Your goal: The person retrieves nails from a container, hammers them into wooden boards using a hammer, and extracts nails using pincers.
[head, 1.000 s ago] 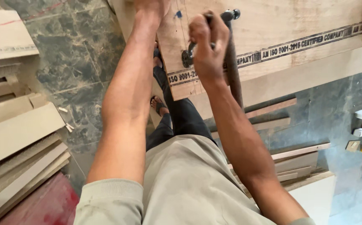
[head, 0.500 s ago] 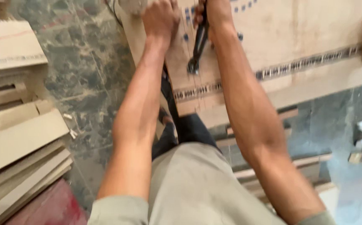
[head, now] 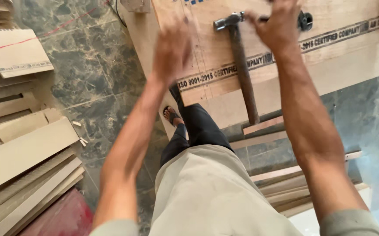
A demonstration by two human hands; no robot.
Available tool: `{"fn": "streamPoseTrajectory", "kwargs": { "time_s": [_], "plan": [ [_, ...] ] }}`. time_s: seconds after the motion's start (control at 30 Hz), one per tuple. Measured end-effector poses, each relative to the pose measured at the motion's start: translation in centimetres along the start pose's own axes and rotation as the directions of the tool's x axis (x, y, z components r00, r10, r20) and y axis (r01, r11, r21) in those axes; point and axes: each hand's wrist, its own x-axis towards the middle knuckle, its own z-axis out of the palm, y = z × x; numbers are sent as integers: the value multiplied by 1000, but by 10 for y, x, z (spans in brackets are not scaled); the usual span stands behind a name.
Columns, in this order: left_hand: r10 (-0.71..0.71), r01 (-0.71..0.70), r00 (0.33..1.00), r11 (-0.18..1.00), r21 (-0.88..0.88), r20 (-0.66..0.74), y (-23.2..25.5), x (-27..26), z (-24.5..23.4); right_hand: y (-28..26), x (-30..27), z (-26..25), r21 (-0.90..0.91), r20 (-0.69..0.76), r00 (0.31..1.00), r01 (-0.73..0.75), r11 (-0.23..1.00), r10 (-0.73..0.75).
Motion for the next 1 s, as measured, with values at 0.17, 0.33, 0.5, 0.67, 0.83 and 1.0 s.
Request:
{"fn": "streamPoseTrajectory", "kwargs": {
  "time_s": [0.17,0.33,0.5,0.67,0.83,1.0],
  "plan": [
    [-200,192,979,973,125,48,55,-133,-41,-16,-73,-8,120,52,996,-73,990,67],
    [-604,612,790,786,90,-101,31,-177,-45,-24,-115,-20,261,-82,956,-252,932,281],
    [-576,571,817,814,-105,-22,46,-192,-33,9,-122,-53,246,-204,913,-303,921,355],
    [-711,706,700,673,-220,68,75,-223,-5,147,-95,-83,363,-502,724,-319,875,473],
    [-832,749,555,493,-442,13,86,-248,14,354,-94,-111,555,-490,580,-368,746,651],
    [-823,796,481,554,-244,-302,122,-196,24,458,-97,-118,106,-82,818,-561,821,570]
  ]
}}
